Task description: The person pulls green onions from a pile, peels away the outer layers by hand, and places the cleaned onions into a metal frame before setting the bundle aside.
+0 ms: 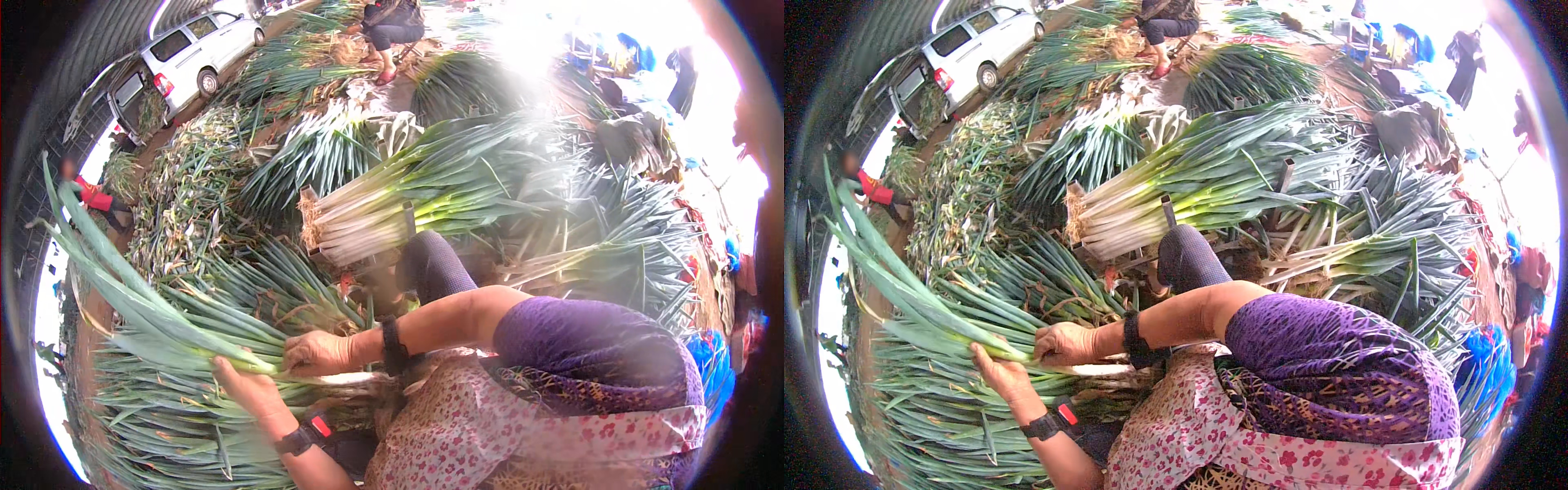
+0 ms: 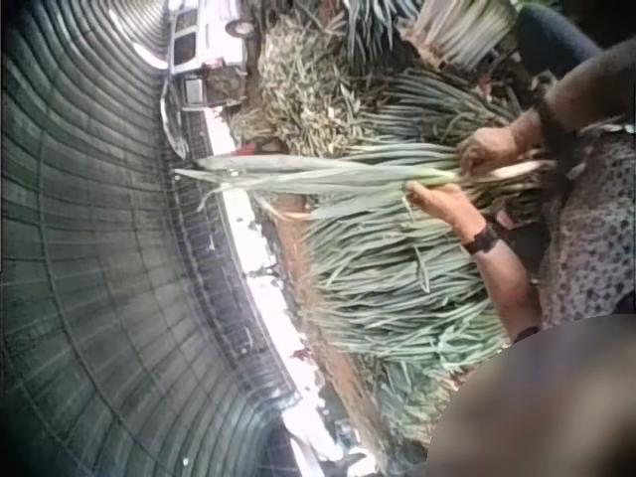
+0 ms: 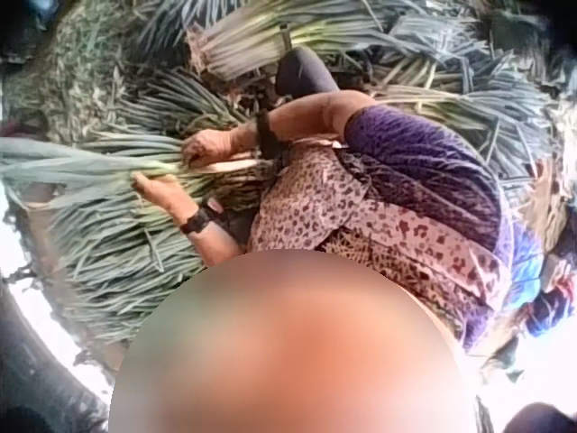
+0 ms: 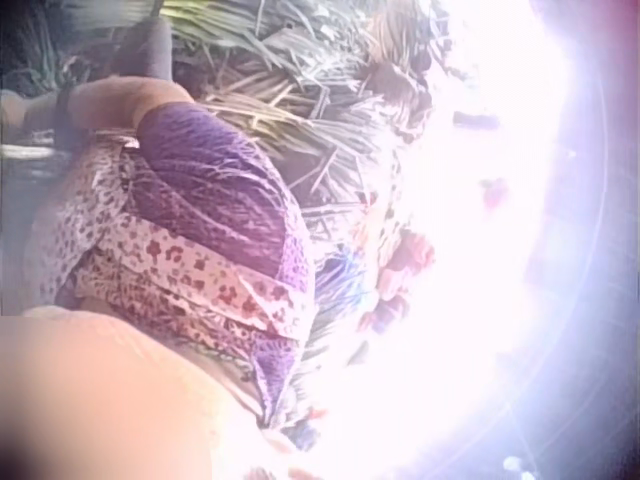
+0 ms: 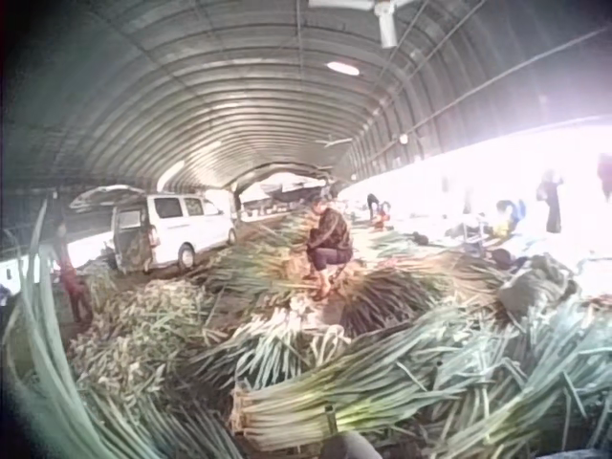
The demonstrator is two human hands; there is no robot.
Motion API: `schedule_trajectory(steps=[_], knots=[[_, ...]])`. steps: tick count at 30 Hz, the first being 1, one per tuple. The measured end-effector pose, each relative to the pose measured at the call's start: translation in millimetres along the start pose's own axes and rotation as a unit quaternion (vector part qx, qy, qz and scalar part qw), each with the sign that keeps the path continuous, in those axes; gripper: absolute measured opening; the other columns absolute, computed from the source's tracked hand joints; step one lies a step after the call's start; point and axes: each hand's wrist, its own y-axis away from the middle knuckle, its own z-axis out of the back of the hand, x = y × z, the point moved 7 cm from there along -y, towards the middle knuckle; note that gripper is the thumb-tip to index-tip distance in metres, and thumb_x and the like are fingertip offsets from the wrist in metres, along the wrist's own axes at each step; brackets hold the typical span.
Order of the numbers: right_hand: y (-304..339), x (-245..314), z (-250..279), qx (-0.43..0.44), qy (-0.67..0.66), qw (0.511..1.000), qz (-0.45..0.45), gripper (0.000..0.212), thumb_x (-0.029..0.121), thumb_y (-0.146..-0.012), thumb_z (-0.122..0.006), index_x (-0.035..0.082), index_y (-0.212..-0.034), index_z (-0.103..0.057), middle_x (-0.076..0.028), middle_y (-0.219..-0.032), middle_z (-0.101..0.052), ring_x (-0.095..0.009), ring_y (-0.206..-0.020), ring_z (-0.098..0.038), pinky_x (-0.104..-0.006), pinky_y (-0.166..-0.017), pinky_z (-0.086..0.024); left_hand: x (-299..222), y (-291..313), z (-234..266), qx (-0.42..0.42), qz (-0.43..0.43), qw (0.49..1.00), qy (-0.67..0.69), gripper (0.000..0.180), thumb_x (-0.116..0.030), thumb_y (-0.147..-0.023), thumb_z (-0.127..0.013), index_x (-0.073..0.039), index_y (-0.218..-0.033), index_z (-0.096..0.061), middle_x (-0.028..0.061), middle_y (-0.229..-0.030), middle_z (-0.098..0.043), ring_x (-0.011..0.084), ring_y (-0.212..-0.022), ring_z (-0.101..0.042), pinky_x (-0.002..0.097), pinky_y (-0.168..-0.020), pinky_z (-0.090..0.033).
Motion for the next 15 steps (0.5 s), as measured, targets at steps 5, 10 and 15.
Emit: schedule_trajectory(steps=[5, 10, 15], knots=[[5.9, 15.5, -3.1, -0.057, -0.083, 0.994, 0.033, 0.011, 0.009, -0.073, -0.062, 0.004, -0.082, -0.058, -0.011, -0.083, -0.057, -0.027, -0.081, -0.056, -0.036, -0.072, -0.046, 11.1, 10.1, 4.3, 0.04, 0.128, 0.99, 0.039, 0.042, -0.037, -0.085, -0.055, -0.004, -0.109, -0.048, 0.0063, -0.089, -0.053, 0.0154, -0.076, -0.05, 0.0302, -0.07, -0.044], [19.1, 13.7, -6.8, 0.004, -0.142, 0.99, 0.014, 0.02, 0.007, -0.077, -0.058, 0.004, -0.097, -0.058, -0.012, -0.095, -0.059, -0.026, -0.091, -0.057, -0.0347, -0.08, -0.046, 31.5, 14.9, 22.2, 0.013, 0.177, 0.983, -0.04, 0.047, -0.033, -0.087, -0.052, -0.014, -0.128, -0.038, -0.001, -0.079, -0.045, 0.0068, -0.053, -0.034, 0.0229, -0.053, -0.033], [-1.7, 26.7, -17.4, 0.048, -0.331, 0.922, -0.195, 0.017, 0.018, -0.087, -0.051, 0.003, -0.095, -0.051, -0.005, -0.079, -0.054, -0.012, -0.075, -0.051, -0.0287, -0.068, -0.045, 19.5, -32.8, 58.3, 0.012, 0.151, 0.988, 0.03, 0.019, -0.029, -0.087, -0.053, -0.014, -0.096, -0.047, -0.0028, -0.068, -0.044, 0.0064, -0.046, -0.031, 0.0222, -0.047, -0.029]])
